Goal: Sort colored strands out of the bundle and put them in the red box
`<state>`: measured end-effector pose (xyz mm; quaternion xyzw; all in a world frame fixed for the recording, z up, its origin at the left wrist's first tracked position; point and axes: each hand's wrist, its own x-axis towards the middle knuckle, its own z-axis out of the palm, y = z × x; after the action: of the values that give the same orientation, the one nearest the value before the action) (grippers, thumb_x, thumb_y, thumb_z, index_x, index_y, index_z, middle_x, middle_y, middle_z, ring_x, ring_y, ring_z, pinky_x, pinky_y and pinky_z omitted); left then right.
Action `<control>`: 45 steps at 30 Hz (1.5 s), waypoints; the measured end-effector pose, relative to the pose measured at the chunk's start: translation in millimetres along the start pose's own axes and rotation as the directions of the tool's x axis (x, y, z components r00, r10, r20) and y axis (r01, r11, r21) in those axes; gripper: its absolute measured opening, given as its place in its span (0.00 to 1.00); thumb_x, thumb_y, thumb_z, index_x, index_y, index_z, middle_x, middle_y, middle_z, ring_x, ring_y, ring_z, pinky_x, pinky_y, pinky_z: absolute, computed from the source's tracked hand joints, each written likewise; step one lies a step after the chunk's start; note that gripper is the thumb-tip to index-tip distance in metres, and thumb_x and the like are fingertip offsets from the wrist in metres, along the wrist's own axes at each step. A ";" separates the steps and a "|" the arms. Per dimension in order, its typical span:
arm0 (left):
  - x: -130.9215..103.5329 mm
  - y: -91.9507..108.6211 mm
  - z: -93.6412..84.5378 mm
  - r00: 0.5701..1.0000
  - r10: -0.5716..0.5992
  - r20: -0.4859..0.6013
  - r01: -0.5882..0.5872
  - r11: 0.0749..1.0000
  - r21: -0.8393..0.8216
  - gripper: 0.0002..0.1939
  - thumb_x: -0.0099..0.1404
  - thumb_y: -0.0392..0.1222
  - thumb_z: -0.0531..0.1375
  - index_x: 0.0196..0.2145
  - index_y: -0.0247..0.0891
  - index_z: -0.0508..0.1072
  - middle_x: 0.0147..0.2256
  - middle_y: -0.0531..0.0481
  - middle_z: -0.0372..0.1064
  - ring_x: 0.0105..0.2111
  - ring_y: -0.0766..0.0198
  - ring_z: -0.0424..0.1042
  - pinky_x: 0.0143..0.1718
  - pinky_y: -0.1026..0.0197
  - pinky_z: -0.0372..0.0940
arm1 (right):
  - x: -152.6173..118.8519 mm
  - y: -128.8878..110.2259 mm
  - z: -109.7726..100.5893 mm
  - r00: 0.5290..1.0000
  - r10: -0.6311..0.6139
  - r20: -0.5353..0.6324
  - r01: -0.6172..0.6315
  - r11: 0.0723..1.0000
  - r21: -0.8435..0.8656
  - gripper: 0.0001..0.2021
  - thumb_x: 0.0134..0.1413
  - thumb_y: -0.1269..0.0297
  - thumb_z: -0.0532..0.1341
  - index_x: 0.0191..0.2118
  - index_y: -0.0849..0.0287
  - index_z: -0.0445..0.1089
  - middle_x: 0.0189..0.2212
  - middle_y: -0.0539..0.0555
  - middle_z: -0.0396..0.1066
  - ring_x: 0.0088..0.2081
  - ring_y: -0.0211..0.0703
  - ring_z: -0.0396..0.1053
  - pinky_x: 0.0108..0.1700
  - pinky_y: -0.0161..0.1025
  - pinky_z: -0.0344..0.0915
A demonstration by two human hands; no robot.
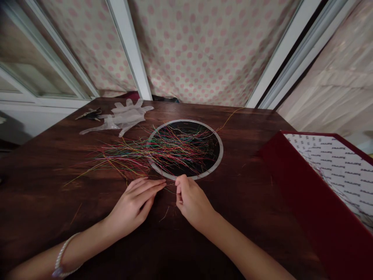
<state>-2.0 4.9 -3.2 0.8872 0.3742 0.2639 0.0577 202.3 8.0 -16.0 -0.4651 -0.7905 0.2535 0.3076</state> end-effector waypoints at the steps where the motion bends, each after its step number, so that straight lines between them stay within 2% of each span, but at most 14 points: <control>1: -0.4 0.1 -0.2 1.000 0.003 0.004 -0.003 1.000 -0.002 0.19 0.62 0.25 0.51 0.48 0.34 0.69 0.48 0.46 0.71 0.46 0.58 0.69 0.51 0.49 0.57 | -0.5 -0.7 -0.4 1.000 0.004 -0.013 -0.004 1.000 0.007 0.15 0.41 0.82 0.53 0.34 0.57 0.54 0.29 0.49 0.61 0.29 0.36 0.59 0.32 0.33 0.59; 4: -0.4 0.8 0.4 1.000 0.014 0.009 -0.014 1.000 -0.019 0.18 0.63 0.25 0.52 0.48 0.34 0.69 0.48 0.46 0.71 0.45 0.59 0.69 0.51 0.51 0.58 | -2.9 -4.2 -2.3 0.999 0.014 -0.052 -0.012 1.000 0.028 0.16 0.40 0.81 0.54 0.36 0.57 0.53 0.29 0.48 0.62 0.27 0.34 0.59 0.29 0.31 0.59; 10: 1.6 2.5 3.0 0.999 0.041 -0.032 -0.043 0.998 -0.054 0.11 0.65 0.32 0.56 0.46 0.36 0.71 0.44 0.48 0.74 0.41 0.61 0.70 0.43 0.57 0.62 | -11.1 -9.3 -1.7 0.993 0.001 -0.119 0.004 0.999 0.043 0.15 0.42 0.79 0.55 0.36 0.56 0.54 0.28 0.47 0.62 0.26 0.33 0.58 0.28 0.30 0.58; 17: -0.7 0.6 0.7 0.997 0.049 -0.058 -0.053 0.996 -0.069 0.08 0.66 0.33 0.55 0.41 0.38 0.73 0.40 0.52 0.75 0.36 0.63 0.71 0.37 0.60 0.61 | -14.9 -7.4 -0.5 0.951 -0.233 -0.204 0.239 0.971 0.004 0.14 0.45 0.82 0.53 0.34 0.56 0.55 0.30 0.49 0.63 0.30 0.35 0.61 0.31 0.32 0.61; 21: -0.8 1.3 -1.7 0.997 0.038 -0.069 -0.044 0.994 -0.099 0.08 0.66 0.31 0.55 0.40 0.38 0.72 0.39 0.51 0.75 0.36 0.64 0.71 0.37 0.60 0.60 | -13.5 -8.8 -8.5 0.915 -0.313 -0.256 0.309 0.949 -0.056 0.13 0.50 0.81 0.55 0.39 0.58 0.59 0.36 0.54 0.66 0.37 0.38 0.64 0.39 0.37 0.66; 23: -0.8 2.3 -2.1 0.996 0.027 -0.090 -0.037 0.993 -0.115 0.08 0.66 0.31 0.55 0.39 0.38 0.72 0.38 0.52 0.75 0.35 0.64 0.71 0.37 0.60 0.60 | -12.7 -8.7 -12.5 0.906 -0.348 -0.241 0.337 0.937 -0.088 0.14 0.50 0.83 0.55 0.39 0.59 0.62 0.37 0.55 0.66 0.39 0.40 0.65 0.41 0.40 0.66; 26: -0.9 2.9 -1.3 0.994 0.011 -0.108 -0.025 0.991 -0.130 0.08 0.66 0.31 0.55 0.38 0.38 0.72 0.37 0.52 0.75 0.35 0.64 0.71 0.37 0.60 0.60 | -11.7 -8.4 -15.2 0.892 -0.391 -0.227 0.378 0.920 -0.100 0.14 0.50 0.84 0.55 0.38 0.59 0.65 0.35 0.55 0.68 0.37 0.40 0.66 0.39 0.39 0.66; 31: -1.2 2.9 0.0 0.995 0.011 -0.101 -0.023 0.992 -0.122 0.08 0.66 0.32 0.55 0.38 0.39 0.73 0.36 0.51 0.75 0.34 0.63 0.72 0.37 0.60 0.61 | -10.8 -8.1 -13.6 0.877 -0.402 -0.264 0.388 0.916 -0.107 0.16 0.51 0.80 0.60 0.45 0.60 0.67 0.34 0.54 0.72 0.35 0.39 0.67 0.38 0.39 0.67; 36: -1.8 4.6 -0.3 0.997 0.025 -0.080 -0.034 0.993 -0.113 0.09 0.66 0.32 0.54 0.38 0.39 0.73 0.36 0.51 0.75 0.34 0.64 0.72 0.37 0.60 0.62 | -14.1 -6.2 -13.3 0.859 -0.449 -0.246 0.429 0.894 -0.130 0.12 0.51 0.79 0.61 0.41 0.58 0.70 0.32 0.52 0.72 0.33 0.39 0.68 0.36 0.39 0.66; 45: -1.3 4.8 1.9 0.997 0.043 -0.066 -0.051 0.991 -0.120 0.08 0.65 0.31 0.55 0.38 0.39 0.73 0.36 0.51 0.75 0.34 0.63 0.73 0.36 0.60 0.63 | -15.8 -9.9 -15.6 0.864 -0.473 -0.171 0.426 0.869 -0.251 0.11 0.55 0.77 0.57 0.41 0.58 0.71 0.42 0.56 0.71 0.39 0.42 0.68 0.39 0.40 0.70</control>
<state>1.2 0.8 -4.0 0.8818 0.3379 0.3156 0.0935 213.8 -8.6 -2.5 -0.3222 -0.8586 0.0368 0.3971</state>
